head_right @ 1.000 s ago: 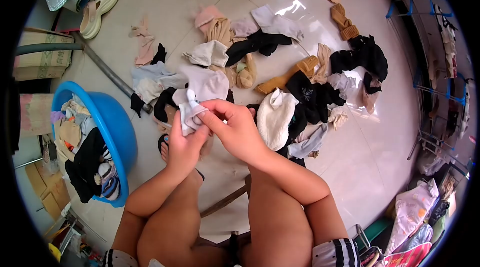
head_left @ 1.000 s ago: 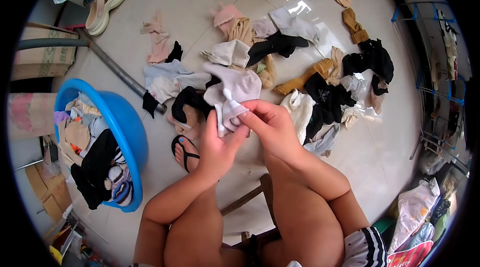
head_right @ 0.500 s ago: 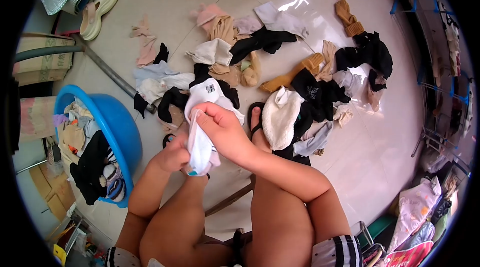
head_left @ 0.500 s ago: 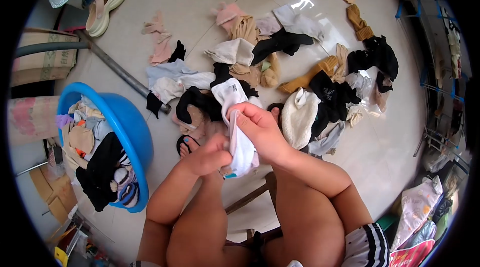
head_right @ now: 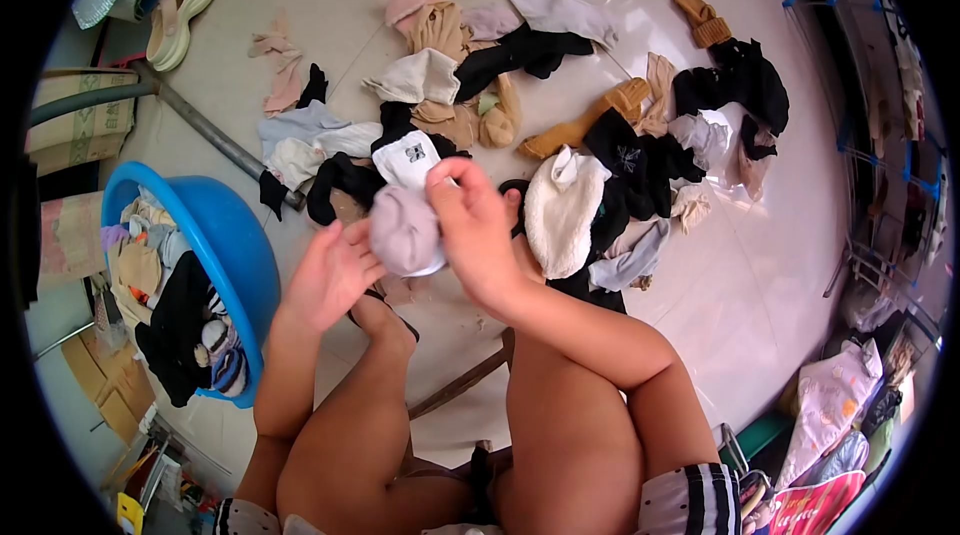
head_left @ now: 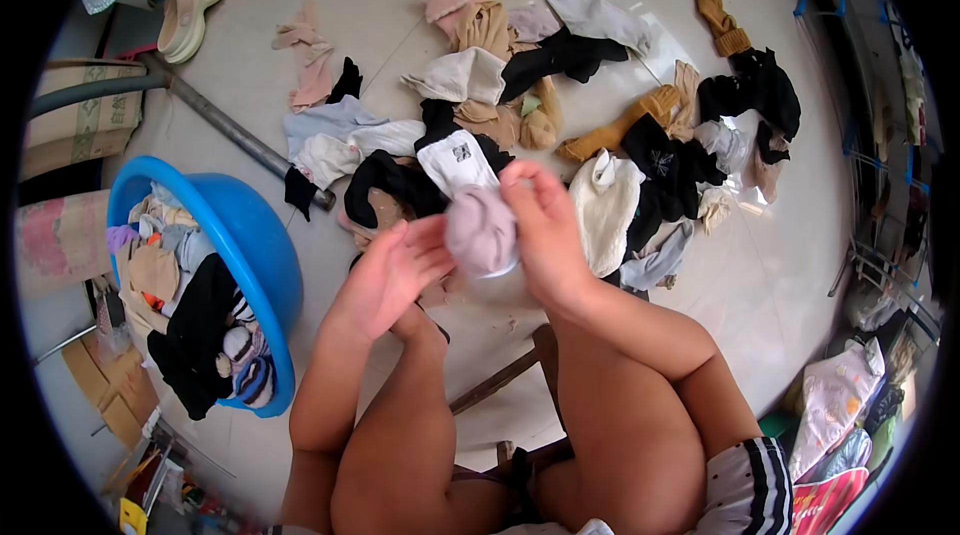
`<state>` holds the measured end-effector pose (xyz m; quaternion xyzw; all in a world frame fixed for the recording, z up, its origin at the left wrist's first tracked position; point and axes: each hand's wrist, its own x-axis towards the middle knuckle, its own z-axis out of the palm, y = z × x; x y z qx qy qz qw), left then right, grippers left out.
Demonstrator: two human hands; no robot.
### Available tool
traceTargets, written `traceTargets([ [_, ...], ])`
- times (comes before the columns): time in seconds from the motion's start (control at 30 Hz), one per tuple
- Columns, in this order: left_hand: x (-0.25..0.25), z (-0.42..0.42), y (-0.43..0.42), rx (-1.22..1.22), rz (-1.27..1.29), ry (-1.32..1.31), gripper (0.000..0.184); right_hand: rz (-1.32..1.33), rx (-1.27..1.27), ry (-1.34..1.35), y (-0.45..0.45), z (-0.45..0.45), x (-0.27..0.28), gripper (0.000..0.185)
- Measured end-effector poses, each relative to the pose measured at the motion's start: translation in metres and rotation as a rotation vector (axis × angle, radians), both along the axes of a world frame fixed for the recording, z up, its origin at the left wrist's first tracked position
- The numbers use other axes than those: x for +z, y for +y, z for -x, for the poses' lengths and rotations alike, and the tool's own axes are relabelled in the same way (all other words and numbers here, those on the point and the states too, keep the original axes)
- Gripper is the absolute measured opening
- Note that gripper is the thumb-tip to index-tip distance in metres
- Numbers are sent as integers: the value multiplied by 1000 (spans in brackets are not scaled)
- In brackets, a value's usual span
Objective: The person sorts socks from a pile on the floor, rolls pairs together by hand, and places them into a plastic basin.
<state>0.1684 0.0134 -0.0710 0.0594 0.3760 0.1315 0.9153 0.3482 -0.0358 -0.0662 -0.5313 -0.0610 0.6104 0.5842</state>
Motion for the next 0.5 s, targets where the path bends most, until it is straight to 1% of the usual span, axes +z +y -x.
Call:
traceTargets([
  [0.03, -2, 2, -10, -43, -251, 268, 62, -25, -105, -52, 4, -6, 12, 9],
  [0.1, 10, 4, -24, -9, -345, 124, 67, -205, -60, -289, 3, -5, 21, 17],
  [0.17, 22, -8, -34, 15, -493, -28, 76, -170, 226, -325, -7, 5, 26, 19],
  [0.2, 33, -18, -38, 96, -624, 87, 64, -356, 392, -604, -8, 9, 32, 19],
  [0.23, 34, -14, -35, 95, -626, 97, 64, -360, 391, -595, -10, 12, 31, 19],
  [0.3, 35, -3, -21, 82, -531, 561, 45, -310, 416, -265, -12, 15, 29, 15],
  [0.33, 41, 3, -20, 157, -612, 611, 28, -304, 281, -281, -7, 14, 29, 14],
  [0.37, 43, 20, -22, 117, -839, 640, 30, -197, 208, -83, -4, 12, 25, 12],
  [0.4, 45, 42, -27, 72, -1063, 672, 32, -182, 348, -184, -4, 7, 24, 12],
  [0.43, 47, 62, -33, 325, -1145, 719, 35, -174, 491, -281, -5, -1, 23, 12],
  [0.47, 48, 83, -34, 583, -1224, 756, 39, -145, 496, -348, -10, -6, 14, 12],
  [0.5, 72, 102, -19, 767, -1157, 864, 41, -114, 494, -418, -16, -10, 2, 12],
])
